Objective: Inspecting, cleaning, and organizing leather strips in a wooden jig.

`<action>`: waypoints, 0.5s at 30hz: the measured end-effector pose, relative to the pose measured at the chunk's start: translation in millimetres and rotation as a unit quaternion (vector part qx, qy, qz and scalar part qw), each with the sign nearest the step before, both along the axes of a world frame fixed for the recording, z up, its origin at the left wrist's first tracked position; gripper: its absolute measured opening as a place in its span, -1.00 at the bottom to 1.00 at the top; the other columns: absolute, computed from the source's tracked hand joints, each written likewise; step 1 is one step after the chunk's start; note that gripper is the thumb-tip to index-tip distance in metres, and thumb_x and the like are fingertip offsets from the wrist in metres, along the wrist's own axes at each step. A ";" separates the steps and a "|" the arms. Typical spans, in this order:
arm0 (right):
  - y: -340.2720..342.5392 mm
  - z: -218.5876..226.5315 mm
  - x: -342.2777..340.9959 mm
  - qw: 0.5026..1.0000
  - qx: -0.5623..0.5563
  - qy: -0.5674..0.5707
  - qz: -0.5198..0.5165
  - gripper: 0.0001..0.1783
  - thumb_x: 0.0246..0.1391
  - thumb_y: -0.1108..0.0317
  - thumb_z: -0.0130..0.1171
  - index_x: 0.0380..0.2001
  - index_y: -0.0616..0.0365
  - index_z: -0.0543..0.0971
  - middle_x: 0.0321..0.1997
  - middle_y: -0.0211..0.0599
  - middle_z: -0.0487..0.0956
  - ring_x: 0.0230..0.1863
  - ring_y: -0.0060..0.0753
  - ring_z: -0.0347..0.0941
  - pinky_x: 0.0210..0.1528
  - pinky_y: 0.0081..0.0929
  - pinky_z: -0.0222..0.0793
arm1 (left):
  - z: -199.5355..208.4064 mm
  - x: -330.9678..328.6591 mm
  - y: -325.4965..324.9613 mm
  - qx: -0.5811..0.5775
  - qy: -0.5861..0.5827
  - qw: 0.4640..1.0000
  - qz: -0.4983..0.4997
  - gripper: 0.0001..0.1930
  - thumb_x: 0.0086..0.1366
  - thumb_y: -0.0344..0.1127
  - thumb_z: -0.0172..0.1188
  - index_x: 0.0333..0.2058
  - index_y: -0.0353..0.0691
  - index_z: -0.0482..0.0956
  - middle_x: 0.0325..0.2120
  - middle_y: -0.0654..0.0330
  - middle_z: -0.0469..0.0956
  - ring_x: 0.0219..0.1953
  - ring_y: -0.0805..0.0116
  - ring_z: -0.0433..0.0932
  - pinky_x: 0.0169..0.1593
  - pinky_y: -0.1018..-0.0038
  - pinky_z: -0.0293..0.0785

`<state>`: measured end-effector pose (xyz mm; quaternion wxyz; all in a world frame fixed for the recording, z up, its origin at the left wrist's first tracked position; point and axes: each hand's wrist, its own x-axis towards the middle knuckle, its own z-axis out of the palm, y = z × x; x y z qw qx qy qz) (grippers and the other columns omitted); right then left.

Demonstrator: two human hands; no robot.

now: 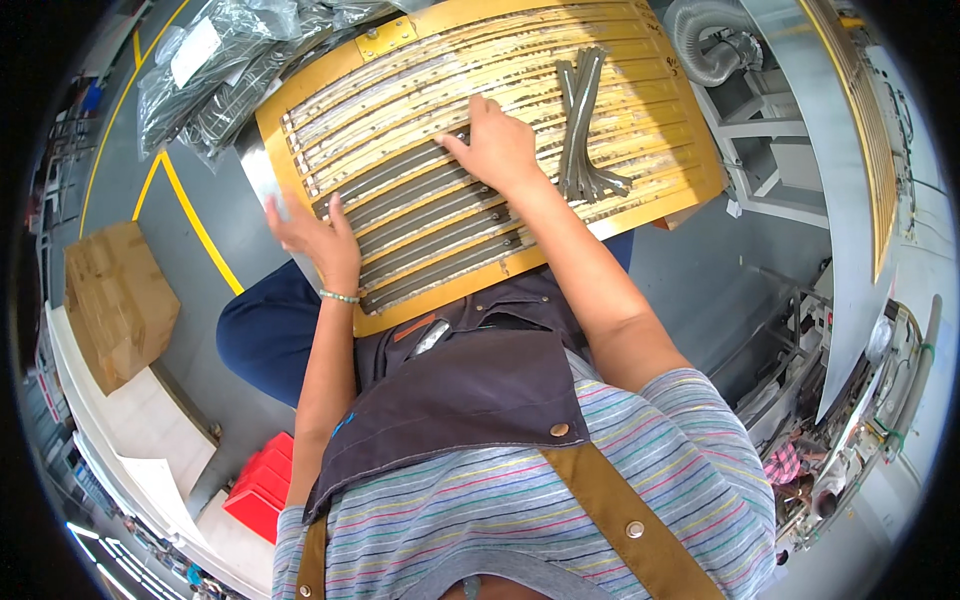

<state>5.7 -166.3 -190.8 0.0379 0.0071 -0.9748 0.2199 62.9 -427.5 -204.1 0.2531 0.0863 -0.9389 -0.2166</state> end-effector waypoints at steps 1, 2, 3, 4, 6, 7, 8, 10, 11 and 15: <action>3.6 0.9 2.0 1.000 0.011 0.008 -0.026 -0.40 0.21 -0.11 0.18 -0.02 0.26 0.50 -0.17 0.00 0.63 -0.23 0.11 0.60 -0.19 -0.07 0.53 | 6.5 -3.5 5.6 -0.027 -0.031 0.994 -0.100 -0.40 0.35 -0.19 0.22 0.31 -0.27 0.33 0.34 0.00 0.24 0.44 -0.10 0.03 0.37 -0.06 -0.04; 12.6 3.8 5.2 0.999 -0.001 0.001 -0.039 -0.31 0.26 -0.20 0.08 0.02 0.31 0.49 -0.06 0.07 0.61 -0.15 0.12 0.60 -0.14 -0.07 0.53 | 12.1 -9.4 11.8 -0.054 -0.061 0.976 -0.200 -0.46 0.37 -0.20 0.21 0.27 -0.25 0.40 0.32 0.08 0.30 0.43 -0.07 0.07 0.38 -0.04 -0.02; 18.6 10.4 10.8 0.998 -0.018 -0.013 -0.057 -0.31 0.26 -0.19 0.08 0.04 0.31 0.48 -0.03 0.08 0.60 -0.12 0.12 0.60 -0.12 -0.07 0.52 | 15.3 -12.8 17.9 -0.081 -0.091 0.947 -0.296 -0.51 0.38 -0.20 0.19 0.23 -0.23 0.46 0.30 0.15 0.36 0.42 -0.05 0.11 0.38 -0.03 0.00; 21.6 18.9 15.9 0.996 -0.037 -0.027 -0.070 -0.31 0.27 -0.18 0.08 0.07 0.31 0.48 0.01 0.08 0.60 -0.09 0.12 0.60 -0.10 -0.07 0.52 | 14.9 -16.4 25.3 -0.076 -0.106 0.933 -0.336 -0.55 0.38 -0.20 0.18 0.20 -0.19 0.50 0.28 0.20 0.39 0.41 -0.03 0.13 0.38 -0.01 0.02; 34.6 21.1 29.9 0.995 -0.056 -0.020 -0.079 -0.34 0.31 -0.12 0.07 0.13 0.31 0.46 0.11 0.08 0.58 -0.02 0.14 0.59 -0.05 -0.06 0.50 | 11.8 -30.3 46.3 -0.064 -0.133 0.895 -0.421 -0.62 0.39 -0.21 0.17 0.14 -0.12 0.58 0.24 0.31 0.45 0.40 0.01 0.18 0.39 0.03 0.05; 41.9 17.4 37.8 0.995 -0.054 -0.020 -0.079 -0.36 0.31 -0.11 0.07 0.13 0.29 0.47 0.11 0.07 0.58 -0.03 0.13 0.59 -0.05 -0.07 0.50 | 9.6 -34.3 54.0 -0.068 -0.128 0.886 -0.441 -0.61 0.39 -0.21 0.17 0.16 -0.12 0.57 0.25 0.31 0.44 0.40 0.02 0.18 0.39 0.05 0.06; 48.7 14.7 45.6 0.995 -0.051 -0.019 -0.078 -0.38 0.32 -0.09 0.07 0.13 0.28 0.47 0.12 0.07 0.57 -0.04 0.11 0.60 -0.05 -0.08 0.51 | 7.7 -37.6 60.8 -0.071 -0.124 0.876 -0.460 -0.60 0.39 -0.20 0.17 0.17 -0.12 0.56 0.27 0.32 0.43 0.40 0.03 0.18 0.39 0.06 0.07; 57.5 19.5 62.8 0.993 -0.059 -0.022 -0.095 -0.46 0.31 -0.01 0.12 0.12 0.22 0.49 -0.02 -0.03 0.62 -0.18 0.00 0.61 -0.14 -0.14 0.50 | 3.8 -44.6 70.1 -0.080 -0.120 0.861 -0.488 -0.56 0.38 -0.18 0.18 0.20 -0.11 0.53 0.29 0.32 0.40 0.40 0.07 0.18 0.39 0.12 0.09; 62.3 20.8 70.3 0.992 -0.065 -0.034 -0.106 -0.47 0.30 0.01 0.14 0.12 0.21 0.50 -0.09 -0.07 0.62 -0.23 -0.04 0.59 -0.17 -0.16 0.49 | 1.9 -47.5 74.1 -0.083 -0.121 0.858 -0.493 -0.55 0.38 -0.17 0.18 0.21 -0.12 0.52 0.29 0.33 0.40 0.40 0.08 0.17 0.40 0.12 0.09; 75.7 13.0 94.3 0.988 -0.073 -0.036 -0.127 -0.54 0.28 0.09 0.18 0.10 0.17 0.52 -0.36 -0.22 0.56 -0.40 -0.16 0.51 -0.30 -0.22 0.44 | -6.3 -55.7 89.4 -0.115 -0.117 0.848 -0.504 -0.51 0.40 -0.13 0.15 0.24 -0.13 0.48 0.31 0.33 0.37 0.41 0.11 0.16 0.41 0.11 0.07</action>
